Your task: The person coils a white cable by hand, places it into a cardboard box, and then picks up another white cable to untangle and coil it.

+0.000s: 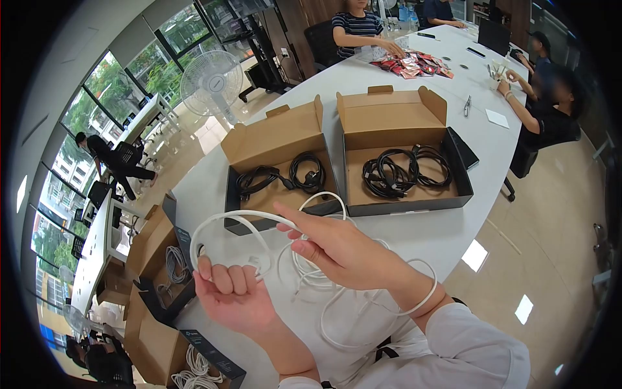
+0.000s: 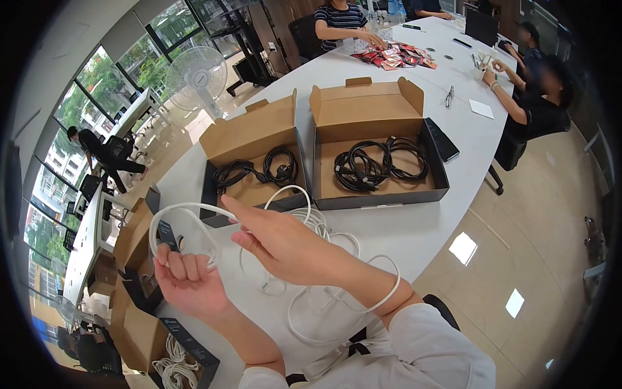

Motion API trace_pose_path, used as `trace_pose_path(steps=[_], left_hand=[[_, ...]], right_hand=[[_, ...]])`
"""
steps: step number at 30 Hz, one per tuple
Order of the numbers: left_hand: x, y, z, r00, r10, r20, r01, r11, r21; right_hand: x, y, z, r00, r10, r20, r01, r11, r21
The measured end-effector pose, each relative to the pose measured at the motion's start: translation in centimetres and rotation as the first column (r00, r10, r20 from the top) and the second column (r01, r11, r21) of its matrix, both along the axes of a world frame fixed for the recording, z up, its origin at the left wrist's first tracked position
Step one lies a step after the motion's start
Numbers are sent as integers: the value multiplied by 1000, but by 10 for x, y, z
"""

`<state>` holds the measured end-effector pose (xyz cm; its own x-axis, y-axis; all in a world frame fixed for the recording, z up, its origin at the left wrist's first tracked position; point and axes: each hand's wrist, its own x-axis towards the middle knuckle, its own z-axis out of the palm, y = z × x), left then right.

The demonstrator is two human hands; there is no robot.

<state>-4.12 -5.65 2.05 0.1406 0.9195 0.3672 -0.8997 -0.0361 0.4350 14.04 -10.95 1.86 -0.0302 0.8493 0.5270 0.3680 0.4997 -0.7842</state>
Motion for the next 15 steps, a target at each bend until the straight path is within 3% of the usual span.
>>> trace_pose_path(steps=[3,6,12,15], left_hand=[[3,4,-7,987,-122,102,123,992,-1],[13,-1,-8,980,-130,148,141,988,-68],[24,-6,-13,988,-84,131,93,994,-60],[27,-5,-14,986,-105,129,113,992,-51]], right_hand=[[-2,1,3,998,-60,-13,59,998,-22],[4,2,10,972,87,219,-36,974,-226],[0,10,2,984,167,65,-151,967,-204],[-13,11,-4,961,149,-231,-164,985,-49]])
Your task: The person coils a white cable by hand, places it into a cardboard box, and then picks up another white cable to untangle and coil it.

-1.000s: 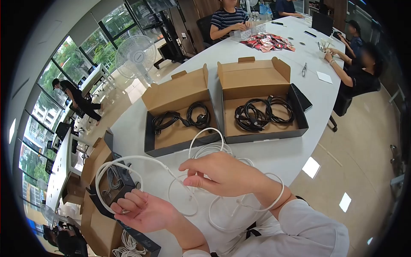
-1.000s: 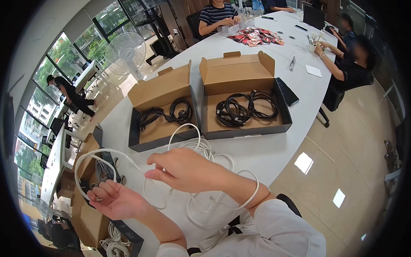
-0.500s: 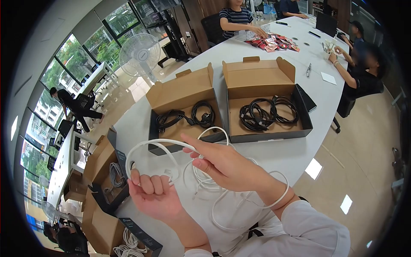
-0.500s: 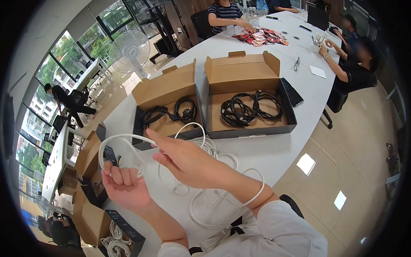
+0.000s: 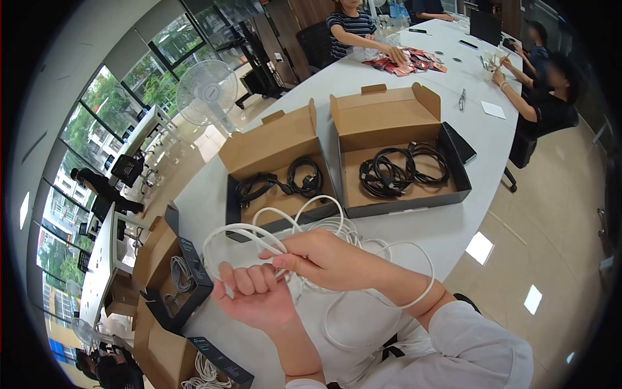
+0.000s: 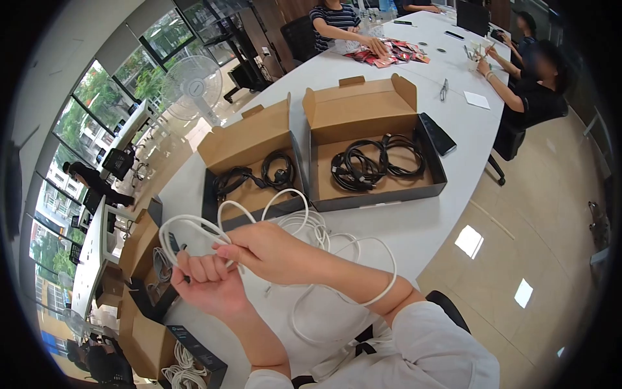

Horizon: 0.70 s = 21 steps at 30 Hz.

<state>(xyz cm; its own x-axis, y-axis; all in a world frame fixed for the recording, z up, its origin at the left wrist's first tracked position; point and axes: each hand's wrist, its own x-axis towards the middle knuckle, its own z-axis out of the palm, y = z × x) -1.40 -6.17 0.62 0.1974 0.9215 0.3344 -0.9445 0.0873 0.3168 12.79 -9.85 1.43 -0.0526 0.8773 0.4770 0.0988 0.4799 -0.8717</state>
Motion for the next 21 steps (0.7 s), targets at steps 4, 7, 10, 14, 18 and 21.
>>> trace_pose_path(steps=[4,7,10,14,18,21], left_hand=[[13,-4,2,998,38,-58,-43,995,-92],[14,-6,3,996,62,-61,-68,993,-100],[14,-8,2,995,78,-67,-86,988,-125],[4,2,-5,995,88,-37,-87,996,22],[3,8,-4,993,110,-51,-111,994,-13],[13,11,-4,996,73,-57,-71,997,26]], right_hand=[[4,-5,5,993,-75,93,81,994,-68],[6,-9,11,985,-77,154,90,992,-83],[7,-9,8,934,-168,314,183,983,-20],[4,8,-6,906,-60,418,144,974,-172],[-8,25,-18,984,91,-153,-127,961,-245],[-11,30,-25,953,1,-303,-34,994,-107]])
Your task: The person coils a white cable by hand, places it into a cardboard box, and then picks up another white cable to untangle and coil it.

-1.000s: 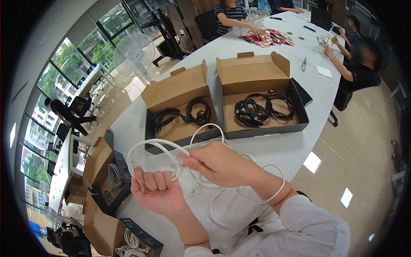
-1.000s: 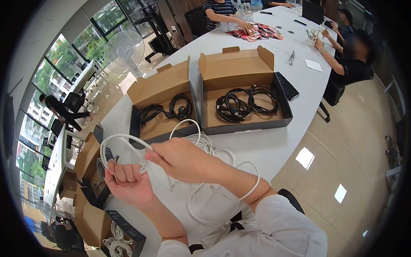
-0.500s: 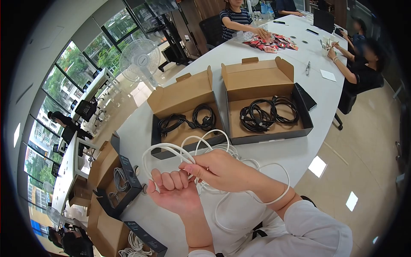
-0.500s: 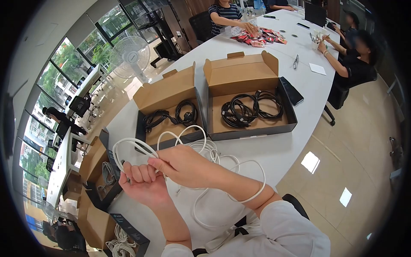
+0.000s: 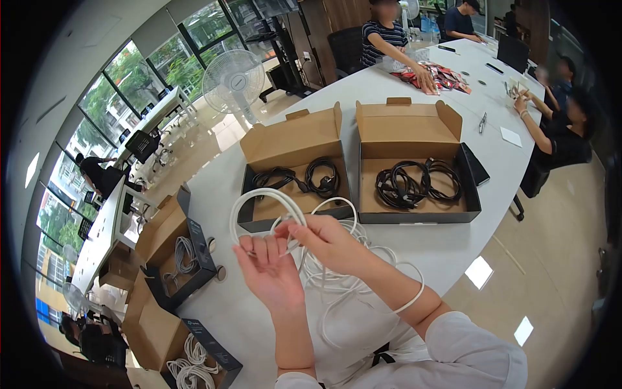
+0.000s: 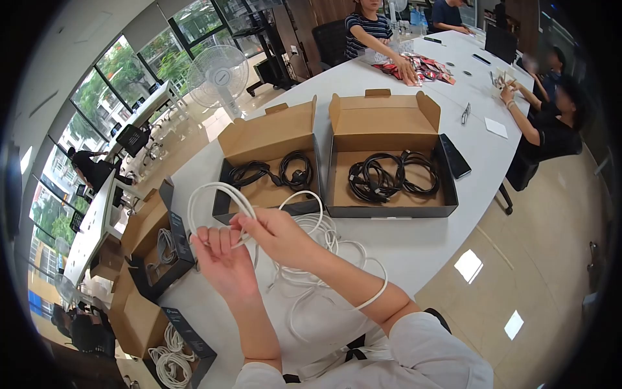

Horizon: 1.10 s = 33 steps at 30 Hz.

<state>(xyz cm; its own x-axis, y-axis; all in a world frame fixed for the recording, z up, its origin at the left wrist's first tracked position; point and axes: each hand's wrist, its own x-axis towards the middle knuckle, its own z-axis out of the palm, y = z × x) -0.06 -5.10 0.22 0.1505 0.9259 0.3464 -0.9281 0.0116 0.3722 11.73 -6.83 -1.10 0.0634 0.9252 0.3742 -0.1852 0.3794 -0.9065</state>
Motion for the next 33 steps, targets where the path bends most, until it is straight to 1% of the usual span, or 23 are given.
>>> trace_pose_path(steps=[1,3,4,6,7,9,11,13,14,17,20,21,24,25,26,27,28,29,30,31,32,33], left_hand=[[3,-1,-3,993,61,-106,-62,998,-9],[14,-4,-4,934,164,-317,-175,985,-5],[14,-5,-6,867,201,-456,-191,979,69],[13,-6,-12,672,276,-687,-166,960,224],[15,-7,-13,651,272,-709,-136,960,244],[16,-7,-15,612,266,-745,-76,957,280],[13,-6,-16,429,346,-835,-2,924,382],[9,-5,-13,229,453,-861,107,868,485],[4,-7,-8,-56,404,-913,189,902,388],[6,-1,-8,-253,303,-919,337,918,210],[15,-2,-16,118,219,-969,217,946,240],[17,-1,-17,203,197,-959,189,953,235],[24,2,-18,451,150,-880,118,967,226],[31,3,-16,527,155,-836,91,967,237],[17,5,-16,566,209,-798,-5,968,250],[14,10,-22,635,235,-735,-57,964,259],[8,12,-19,630,297,-717,-119,950,289],[8,12,-17,635,328,-699,-144,940,310],[5,13,-18,627,359,-691,-179,930,321],[3,13,-16,627,385,-678,-212,921,327],[0,10,-9,642,380,-666,-227,924,308],[-2,12,-7,659,403,-635,-253,914,318]], right_hand=[[4,0,3,999,-33,-40,34,999,10],[13,-2,12,986,-108,-123,112,993,27],[17,-1,14,963,-114,-244,121,993,13],[28,-5,17,940,-130,-314,141,990,13],[35,-9,18,926,-147,-348,161,987,13],[37,-9,18,917,-197,-348,234,970,67],[36,-11,18,909,-205,-363,262,958,113],[38,-13,19,897,-226,-381,301,941,151],[39,-15,20,894,-236,-381,318,933,168],[37,-22,26,886,-211,-413,314,928,201],[36,-26,28,891,-204,-405,322,913,251],[36,-27,28,895,-208,-395,330,904,272],[35,-32,32,907,-216,-362,315,918,242],[40,-37,33,903,-249,-350,335,918,211],[35,-35,31,910,-212,-357,288,941,176],[33,-33,30,911,-216,-352,280,949,142],[26,-26,30,933,-179,-313,232,962,144],[25,-26,30,947,-179,-268,222,965,138],[33,-32,29,952,-219,-213,251,959,132],[33,-35,34,964,-187,-189,208,973,100],[36,-35,29,966,-197,-169,217,970,109],[31,-27,26,973,-166,-161,186,975,124]])
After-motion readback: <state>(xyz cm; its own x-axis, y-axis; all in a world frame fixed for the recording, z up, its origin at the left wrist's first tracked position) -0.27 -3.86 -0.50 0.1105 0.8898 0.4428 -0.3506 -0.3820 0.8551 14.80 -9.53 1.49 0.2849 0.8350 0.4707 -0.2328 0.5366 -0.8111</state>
